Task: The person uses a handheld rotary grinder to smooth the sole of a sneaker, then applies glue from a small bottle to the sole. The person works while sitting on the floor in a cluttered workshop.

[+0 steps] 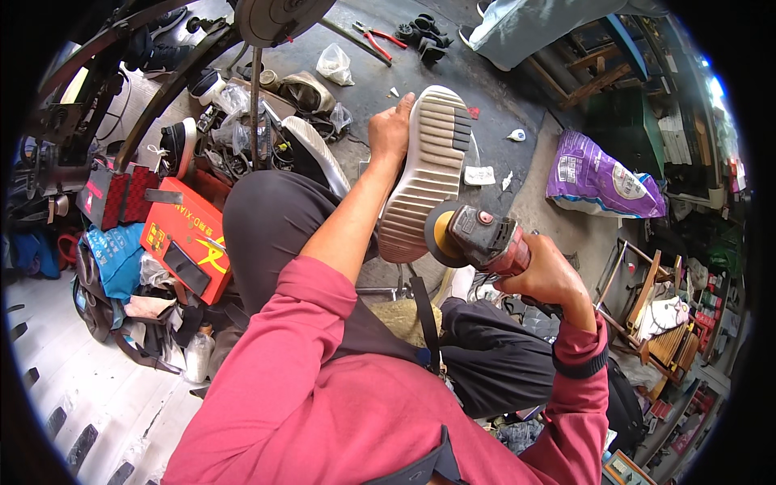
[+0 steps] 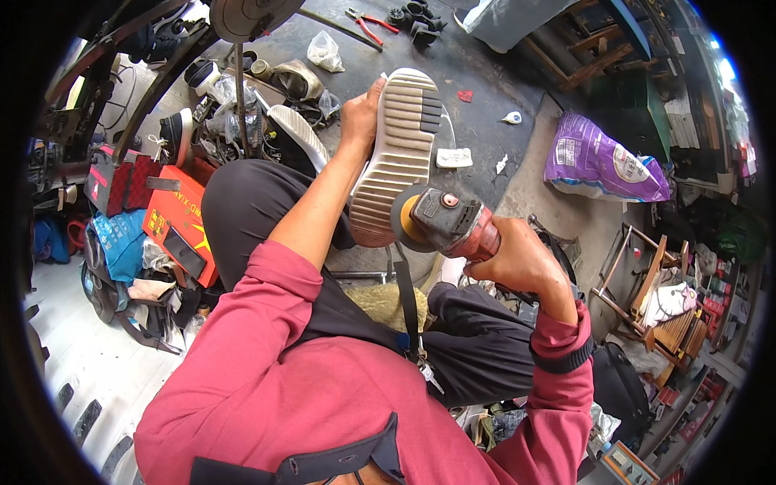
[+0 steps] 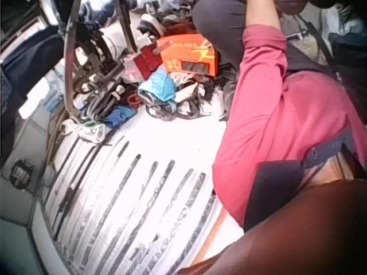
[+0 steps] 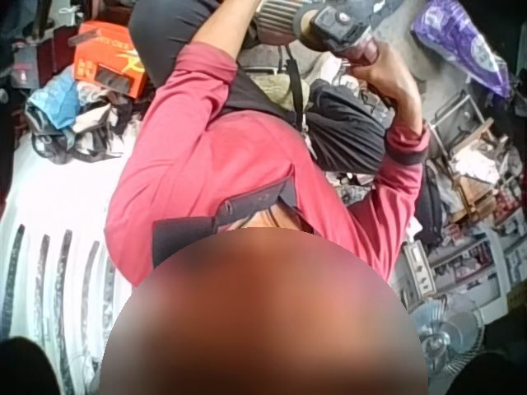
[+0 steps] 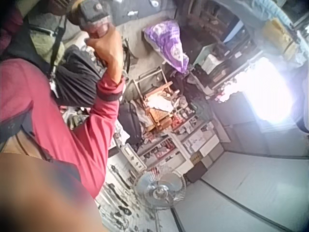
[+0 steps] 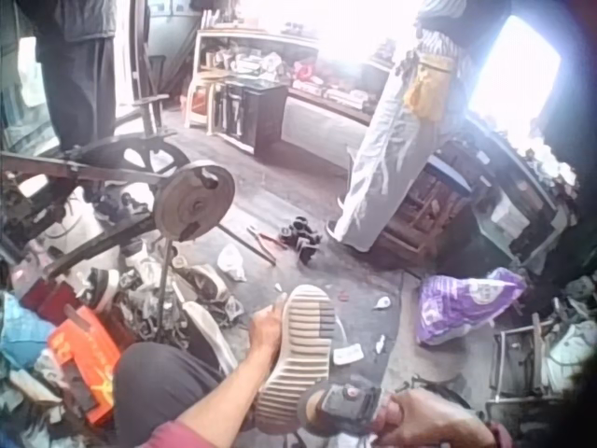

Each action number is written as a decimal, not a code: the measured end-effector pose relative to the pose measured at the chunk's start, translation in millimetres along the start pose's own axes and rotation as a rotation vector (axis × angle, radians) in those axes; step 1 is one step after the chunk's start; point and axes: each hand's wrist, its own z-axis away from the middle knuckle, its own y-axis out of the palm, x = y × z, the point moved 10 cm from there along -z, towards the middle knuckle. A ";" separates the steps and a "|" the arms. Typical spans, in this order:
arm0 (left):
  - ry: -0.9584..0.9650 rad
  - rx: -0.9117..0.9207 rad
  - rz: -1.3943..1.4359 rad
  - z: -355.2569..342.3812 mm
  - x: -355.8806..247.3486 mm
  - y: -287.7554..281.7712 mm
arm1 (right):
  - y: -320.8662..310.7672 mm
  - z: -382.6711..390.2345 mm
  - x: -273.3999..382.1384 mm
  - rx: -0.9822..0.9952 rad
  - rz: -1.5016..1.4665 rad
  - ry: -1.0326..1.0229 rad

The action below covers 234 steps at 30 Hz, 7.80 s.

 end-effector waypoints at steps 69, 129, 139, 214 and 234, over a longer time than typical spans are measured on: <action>-0.089 -0.044 0.032 -1.2 13.1 -4.6 | 1.7 36.4 15.0 -0.450 0.474 -0.221; -0.121 -0.011 0.070 3.8 11.9 -4.8 | 61.2 23.8 -46.5 0.035 -0.173 0.013; -0.192 0.013 0.213 2.8 26.9 -2.7 | 65.5 16.1 -61.6 0.002 -0.478 -0.081; -0.417 0.359 0.481 8.3 87.2 14.5 | 46.9 -28.8 -79.3 0.079 -0.745 -0.214; -0.143 0.157 0.402 23.4 12.2 -58.0 | 4.8 54.1 -144.0 -0.420 -1.023 -0.254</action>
